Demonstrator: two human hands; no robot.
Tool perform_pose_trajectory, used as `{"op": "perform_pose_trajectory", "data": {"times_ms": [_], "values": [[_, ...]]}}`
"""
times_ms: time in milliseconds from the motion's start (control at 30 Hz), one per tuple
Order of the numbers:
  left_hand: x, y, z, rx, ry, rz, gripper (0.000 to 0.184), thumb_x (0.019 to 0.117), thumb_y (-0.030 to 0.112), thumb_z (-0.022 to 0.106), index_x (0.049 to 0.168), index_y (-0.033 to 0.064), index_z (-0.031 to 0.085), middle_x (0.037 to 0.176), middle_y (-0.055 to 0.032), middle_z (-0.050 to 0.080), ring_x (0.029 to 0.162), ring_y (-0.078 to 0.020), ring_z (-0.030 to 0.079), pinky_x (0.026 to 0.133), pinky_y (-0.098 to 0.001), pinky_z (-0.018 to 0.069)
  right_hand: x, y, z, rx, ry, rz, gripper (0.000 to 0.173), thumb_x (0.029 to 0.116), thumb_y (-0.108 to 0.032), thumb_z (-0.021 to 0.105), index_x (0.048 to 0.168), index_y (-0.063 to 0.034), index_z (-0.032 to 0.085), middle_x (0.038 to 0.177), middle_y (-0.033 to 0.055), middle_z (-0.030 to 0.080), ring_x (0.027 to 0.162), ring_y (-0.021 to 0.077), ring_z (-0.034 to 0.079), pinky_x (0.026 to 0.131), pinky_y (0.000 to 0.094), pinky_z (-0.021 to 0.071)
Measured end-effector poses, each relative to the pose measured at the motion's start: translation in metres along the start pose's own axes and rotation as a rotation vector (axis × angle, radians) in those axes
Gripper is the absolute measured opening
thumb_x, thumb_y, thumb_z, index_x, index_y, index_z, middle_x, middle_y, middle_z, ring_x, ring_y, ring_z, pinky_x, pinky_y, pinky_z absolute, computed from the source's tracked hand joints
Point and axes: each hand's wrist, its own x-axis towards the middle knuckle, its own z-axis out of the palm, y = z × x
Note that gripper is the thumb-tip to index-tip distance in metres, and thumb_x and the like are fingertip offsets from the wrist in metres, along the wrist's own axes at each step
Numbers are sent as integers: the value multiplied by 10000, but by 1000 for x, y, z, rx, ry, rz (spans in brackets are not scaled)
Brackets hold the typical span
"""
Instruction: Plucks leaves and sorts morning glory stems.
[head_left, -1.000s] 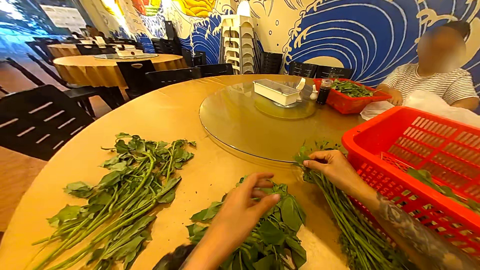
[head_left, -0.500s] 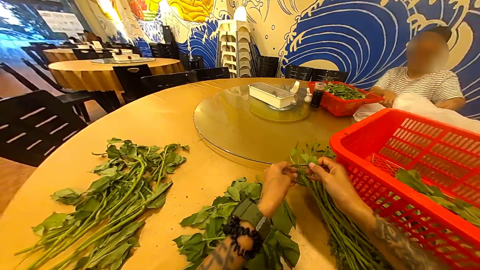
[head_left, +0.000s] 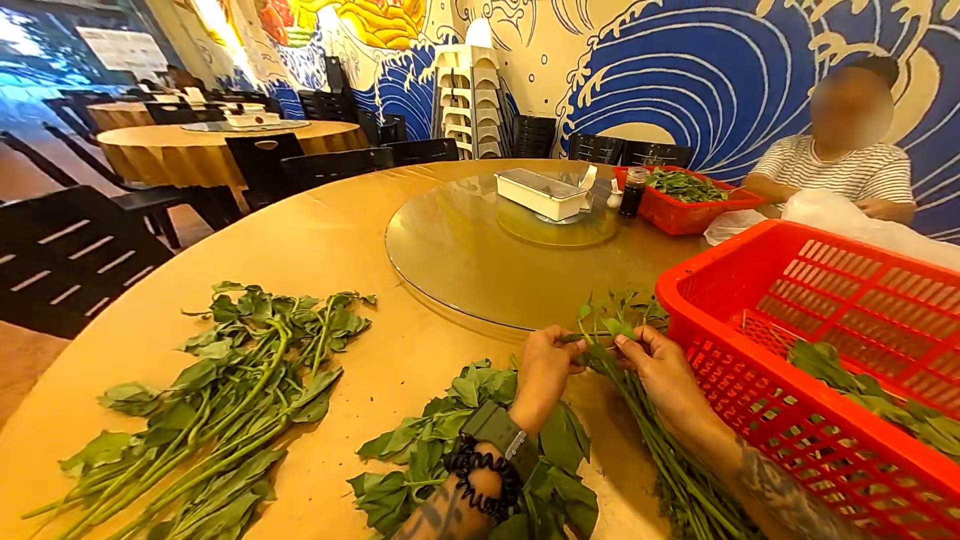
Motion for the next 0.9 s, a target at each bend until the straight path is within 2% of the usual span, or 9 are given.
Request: {"op": "perform_pose_trajectory", "data": {"times_ms": [333,400,467,533,567,633,700,800,900], "values": [[-2,-2,7,-143,50,-67,160,1041,45,557,1141,-76,587,1006,-168,672,829,-179,710,807,-314,599,-2,13,3,211,31,178,156,1090,-75,456,1132,61,522,1024,167,665,894,184,722,817,304,595],[-2,-4,6,-85,18,-57,187,1052,87,556,1167,-57,582,1049,-175,666,872,-199,713,822,-341,600,-3,13,4,253,18,189,141,1082,-70,473,1102,53,539,994,149,667,871,171,713,811,295,592],[-1,-9,3,26,-79,-21,303,1016,172,647,1227,-34,581,1100,-178,660,932,-224,695,845,-378,588,-5,10,5,283,-6,199,126,1073,-64,494,1060,44,556,941,125,665,823,157,706,792,284,597],[0,-11,1,187,-185,22,501,905,226,792,1286,-11,568,1161,-180,649,1011,-246,657,898,-412,548,-8,11,6,269,-23,193,128,1065,-73,517,982,17,552,872,100,650,788,142,675,772,280,578],[-1,-10,1,268,-206,31,534,867,216,829,1285,-5,580,1174,-186,645,1055,-269,639,935,-443,528,-8,13,8,264,-21,189,136,1062,-75,526,965,15,560,873,107,652,800,154,664,774,295,564],[-2,-4,2,382,-186,23,380,874,154,816,1179,-6,656,1132,-183,661,1062,-279,627,950,-455,502,-10,16,11,246,-3,171,130,1059,-62,524,962,12,569,903,120,681,822,167,690,785,303,575],[1,-2,2,405,-145,-24,222,913,118,770,1077,-10,692,1065,-164,684,998,-242,653,927,-412,515,-11,17,12,220,8,140,121,1053,-42,526,951,6,570,898,109,698,804,152,710,774,282,592],[7,-5,2,324,-138,-80,194,913,74,764,1043,-43,678,1035,-160,700,918,-189,715,892,-330,581,-10,21,13,138,22,129,130,1042,-48,554,926,10,565,857,95,659,776,135,688,749,268,579],[8,-7,1,336,-162,-89,198,894,62,781,1028,-46,684,1010,-156,698,899,-182,717,884,-322,589,-9,26,14,90,35,147,109,1055,-49,525,985,30,554,894,115,669,781,147,708,749,283,598]]}}
